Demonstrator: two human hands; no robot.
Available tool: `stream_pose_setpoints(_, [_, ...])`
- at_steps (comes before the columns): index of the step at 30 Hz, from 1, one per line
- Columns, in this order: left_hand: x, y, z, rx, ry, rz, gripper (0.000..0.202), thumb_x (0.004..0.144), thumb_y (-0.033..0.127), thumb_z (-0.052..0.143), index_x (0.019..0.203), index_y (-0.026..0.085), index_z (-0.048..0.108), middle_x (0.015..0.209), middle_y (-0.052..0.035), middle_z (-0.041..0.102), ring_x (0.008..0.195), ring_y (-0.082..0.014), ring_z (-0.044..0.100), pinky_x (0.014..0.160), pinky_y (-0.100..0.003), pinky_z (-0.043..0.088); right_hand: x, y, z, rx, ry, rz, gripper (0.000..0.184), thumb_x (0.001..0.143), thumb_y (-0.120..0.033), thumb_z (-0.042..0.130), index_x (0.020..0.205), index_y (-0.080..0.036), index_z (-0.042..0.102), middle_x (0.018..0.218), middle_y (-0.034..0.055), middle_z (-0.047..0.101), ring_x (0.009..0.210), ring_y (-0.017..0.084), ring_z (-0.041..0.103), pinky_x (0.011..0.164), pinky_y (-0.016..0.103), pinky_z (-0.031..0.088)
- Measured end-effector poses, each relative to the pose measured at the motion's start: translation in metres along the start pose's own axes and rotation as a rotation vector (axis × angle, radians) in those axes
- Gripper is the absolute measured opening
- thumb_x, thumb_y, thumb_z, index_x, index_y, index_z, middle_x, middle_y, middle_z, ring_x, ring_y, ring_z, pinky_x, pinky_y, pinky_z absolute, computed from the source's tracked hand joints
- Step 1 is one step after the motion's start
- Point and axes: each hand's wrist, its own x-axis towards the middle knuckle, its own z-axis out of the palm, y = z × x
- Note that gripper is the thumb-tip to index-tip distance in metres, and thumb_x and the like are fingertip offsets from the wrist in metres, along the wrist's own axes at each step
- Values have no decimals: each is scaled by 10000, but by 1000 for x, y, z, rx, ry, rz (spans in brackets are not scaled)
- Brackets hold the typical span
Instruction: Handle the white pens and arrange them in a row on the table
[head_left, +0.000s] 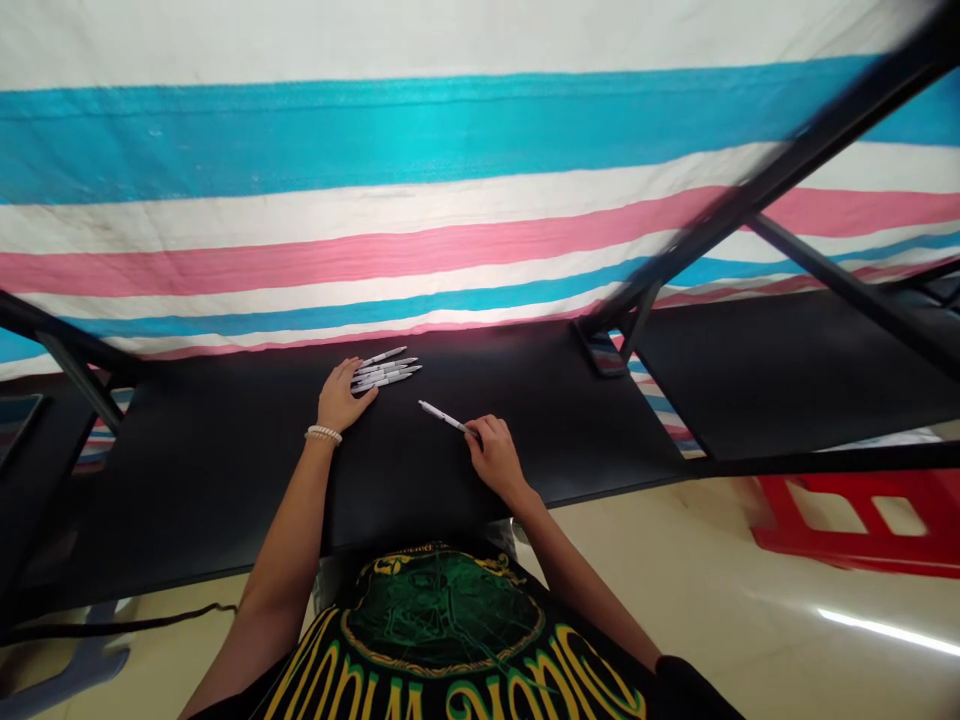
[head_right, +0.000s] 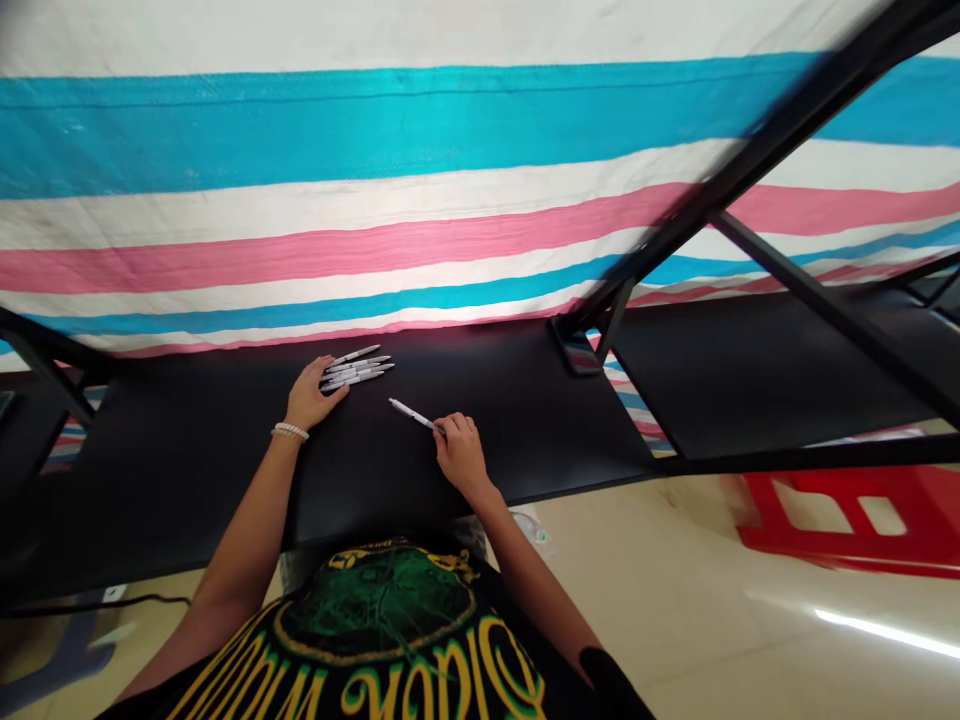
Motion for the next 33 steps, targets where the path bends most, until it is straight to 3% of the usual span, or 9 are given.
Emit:
stream_pose_setpoints(4, [-7,17,-3,-216,182,27,505,822,384,769,1287,214,670,1449,-131,597,1448,-347,450,1220,-542,337,-5,-10,-5,280,-19,133,178,971,-294,543,993,-199,691,931,75,714,862,234,662,810,369,521])
stream_pose_setpoints(7, [-14,40,-4,-638,299,-118,399,868,474,728,1158,200,719,1262,-141,698,1242,-317,633,1116,-515,449,-5,-25,-6,506,-6,210,208,957,-374,599,1010,-200,699,856,47,733,760,207,691,747,340,542])
stream_pose_setpoints(9, [-17,56,-2,-1067,160,-317,459,885,577,676,1109,180,728,1080,-146,748,1038,-297,722,977,-485,534,-1,-38,-5,612,23,211,230,948,-402,622,1003,-192,698,861,49,741,751,198,701,739,329,554])
stream_pose_setpoints(12, [-20,80,0,-1558,-63,-502,527,916,647,572,1060,167,736,1099,-156,743,1070,-296,714,950,-452,542,8,-57,2,661,59,182,245,946,-420,632,1002,-191,701,843,47,740,725,187,695,709,313,557])
stream_pose_setpoints(16, [-22,100,-1,-1900,-78,-555,416,994,536,485,886,190,689,842,-70,665,854,-205,683,928,-415,538,18,-82,21,620,60,147,237,954,-418,626,990,-198,707,816,40,739,667,175,680,640,291,539])
stream_pose_setpoints(21, [-27,104,1,-2096,-74,-612,384,1008,502,423,827,205,583,672,1,491,606,-145,529,714,-361,515,19,-105,47,632,12,98,248,976,-433,596,1006,-205,691,796,31,737,663,176,685,617,283,523])
stream_pose_setpoints(23, [-30,100,3,-2123,-70,-626,439,986,540,413,724,200,503,558,41,346,467,-107,360,571,-302,428,16,-110,55,600,-22,67,242,980,-427,590,1029,-209,682,802,30,735,667,177,678,622,287,517])
stream_pose_setpoints(26, [-32,89,4,-2125,39,-659,429,941,492,428,627,210,349,491,73,156,404,-85,145,461,-269,248,9,-111,63,494,-46,-5,223,955,-378,614,1093,-209,662,896,46,733,744,187,675,683,309,526])
stream_pose_setpoints(33, [-23,58,-11,-2146,203,-602,396,889,468,465,649,217,274,497,72,143,421,-90,107,458,-279,203,-29,-87,63,349,42,-5,175,987,-337,546,1080,-208,620,965,75,690,862,208,665,796,354,547])
